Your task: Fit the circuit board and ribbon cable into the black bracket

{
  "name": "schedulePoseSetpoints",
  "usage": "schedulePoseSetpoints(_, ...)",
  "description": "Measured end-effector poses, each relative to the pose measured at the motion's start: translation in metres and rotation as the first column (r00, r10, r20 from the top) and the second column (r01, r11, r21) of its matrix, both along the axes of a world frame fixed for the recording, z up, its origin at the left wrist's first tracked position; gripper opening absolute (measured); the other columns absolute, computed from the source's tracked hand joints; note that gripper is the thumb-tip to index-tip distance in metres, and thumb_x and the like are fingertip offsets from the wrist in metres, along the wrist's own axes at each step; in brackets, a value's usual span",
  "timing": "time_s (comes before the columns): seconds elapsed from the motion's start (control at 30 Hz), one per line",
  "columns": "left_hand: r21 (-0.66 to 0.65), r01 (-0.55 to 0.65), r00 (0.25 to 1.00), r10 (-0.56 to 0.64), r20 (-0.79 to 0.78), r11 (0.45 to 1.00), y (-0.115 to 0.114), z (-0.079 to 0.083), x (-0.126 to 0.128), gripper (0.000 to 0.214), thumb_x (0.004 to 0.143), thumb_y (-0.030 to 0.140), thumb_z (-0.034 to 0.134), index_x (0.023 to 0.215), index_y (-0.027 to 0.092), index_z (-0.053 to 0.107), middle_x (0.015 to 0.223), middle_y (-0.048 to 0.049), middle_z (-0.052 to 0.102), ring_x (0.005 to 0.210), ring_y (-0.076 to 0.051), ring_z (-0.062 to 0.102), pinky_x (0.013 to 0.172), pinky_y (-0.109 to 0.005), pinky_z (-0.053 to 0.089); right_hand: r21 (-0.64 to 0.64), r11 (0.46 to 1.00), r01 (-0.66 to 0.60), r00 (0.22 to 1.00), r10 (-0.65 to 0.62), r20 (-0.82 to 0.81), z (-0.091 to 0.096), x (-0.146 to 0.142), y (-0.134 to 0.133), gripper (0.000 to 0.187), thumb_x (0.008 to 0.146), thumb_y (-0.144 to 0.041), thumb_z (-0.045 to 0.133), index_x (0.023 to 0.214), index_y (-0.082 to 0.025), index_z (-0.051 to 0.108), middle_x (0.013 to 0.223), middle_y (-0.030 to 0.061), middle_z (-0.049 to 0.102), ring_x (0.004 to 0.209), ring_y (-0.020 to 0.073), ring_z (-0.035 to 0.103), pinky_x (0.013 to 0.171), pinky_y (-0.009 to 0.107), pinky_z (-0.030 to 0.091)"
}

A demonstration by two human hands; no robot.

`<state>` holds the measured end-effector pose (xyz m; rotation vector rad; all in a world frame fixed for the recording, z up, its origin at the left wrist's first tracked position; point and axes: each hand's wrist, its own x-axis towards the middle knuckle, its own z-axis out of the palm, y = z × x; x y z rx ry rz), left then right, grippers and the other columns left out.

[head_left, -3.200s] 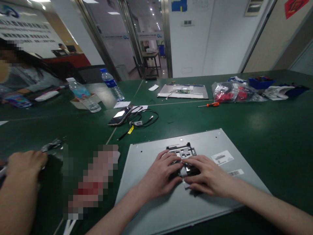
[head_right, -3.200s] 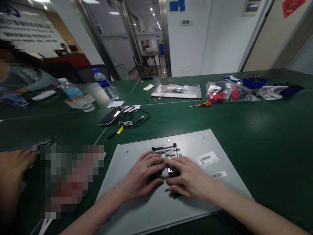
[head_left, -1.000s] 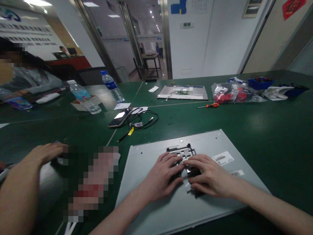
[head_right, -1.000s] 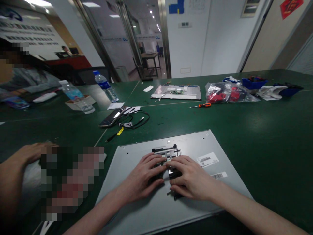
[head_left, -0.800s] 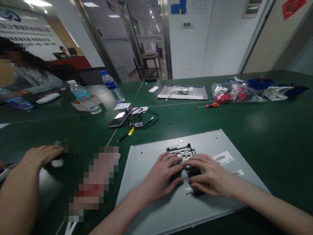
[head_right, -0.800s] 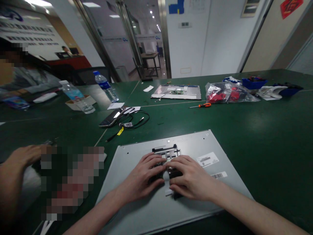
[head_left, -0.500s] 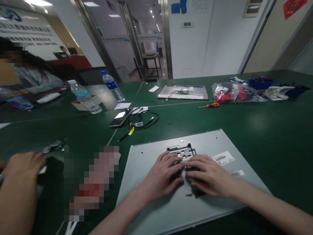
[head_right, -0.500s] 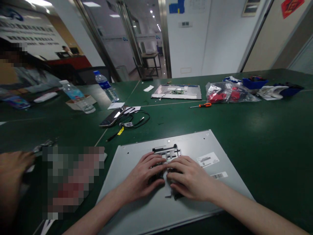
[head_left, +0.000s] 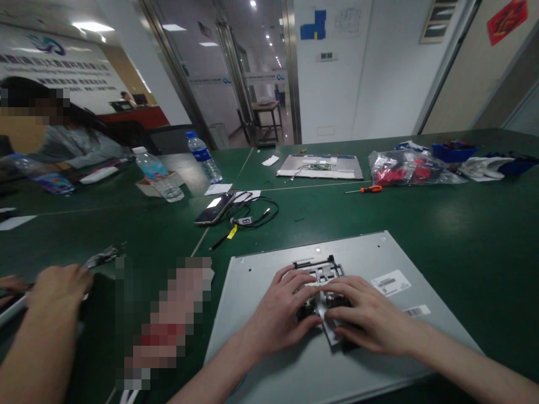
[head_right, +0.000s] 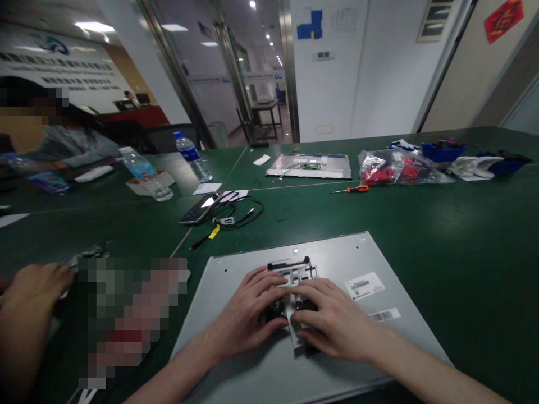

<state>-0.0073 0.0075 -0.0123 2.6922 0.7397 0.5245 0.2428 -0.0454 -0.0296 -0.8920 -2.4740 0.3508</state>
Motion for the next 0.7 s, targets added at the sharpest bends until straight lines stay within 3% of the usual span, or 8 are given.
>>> schedulePoseSetpoints(0.33, 0.027, -0.021, 0.997, 0.019, 0.08, 0.999, 0.0002, 0.0026, 0.0012, 0.026, 0.088, 0.026, 0.069, 0.112, 0.023, 0.06, 0.12, -0.0063, 0.069, 0.118, -0.027, 0.061, 0.111, -0.054, 0.037, 0.06, 0.997, 0.042, 0.997, -0.038, -0.072, -0.008, -0.0015, 0.0002, 0.017, 0.099, -0.019, 0.058, 0.115, -0.022, 0.065, 0.135, 0.0085, 0.062, 0.127, 0.0246, 0.055, 0.107, 0.045, 0.045)
schedulePoseSetpoints(0.5, 0.04, -0.054, 0.996, 0.051, 0.073, 0.998, 0.0007, 0.001, 0.0009, 0.028, 0.088, 0.027, 0.068, 0.114, 0.023, 0.058, 0.12, -0.007, 0.069, 0.116, -0.028, 0.062, 0.111, -0.055, 0.038, 0.067, 0.996, 0.052, 0.996, -0.047, -0.081, -0.0088, -0.001, 0.0013, 0.019, 0.098, -0.019, 0.059, 0.117, -0.021, 0.064, 0.134, 0.0089, 0.063, 0.125, 0.0248, 0.056, 0.105, 0.045, 0.046)
schedulePoseSetpoints(0.7, 0.038, -0.139, 0.988, 0.136, 0.07, 0.99, 0.0012, 0.0011, 0.0024, 0.016, 0.092, 0.02, 0.058, 0.107, 0.023, 0.057, 0.11, -0.0048, 0.07, 0.107, -0.025, 0.064, 0.111, -0.054, 0.037, 0.002, 1.0, -0.01, 1.0, 0.01, 0.015, -0.0033, -0.0041, 0.0026, 0.028, 0.099, -0.026, 0.061, 0.127, -0.022, 0.061, 0.144, 0.0069, 0.058, 0.135, 0.0252, 0.048, 0.114, 0.046, 0.039)
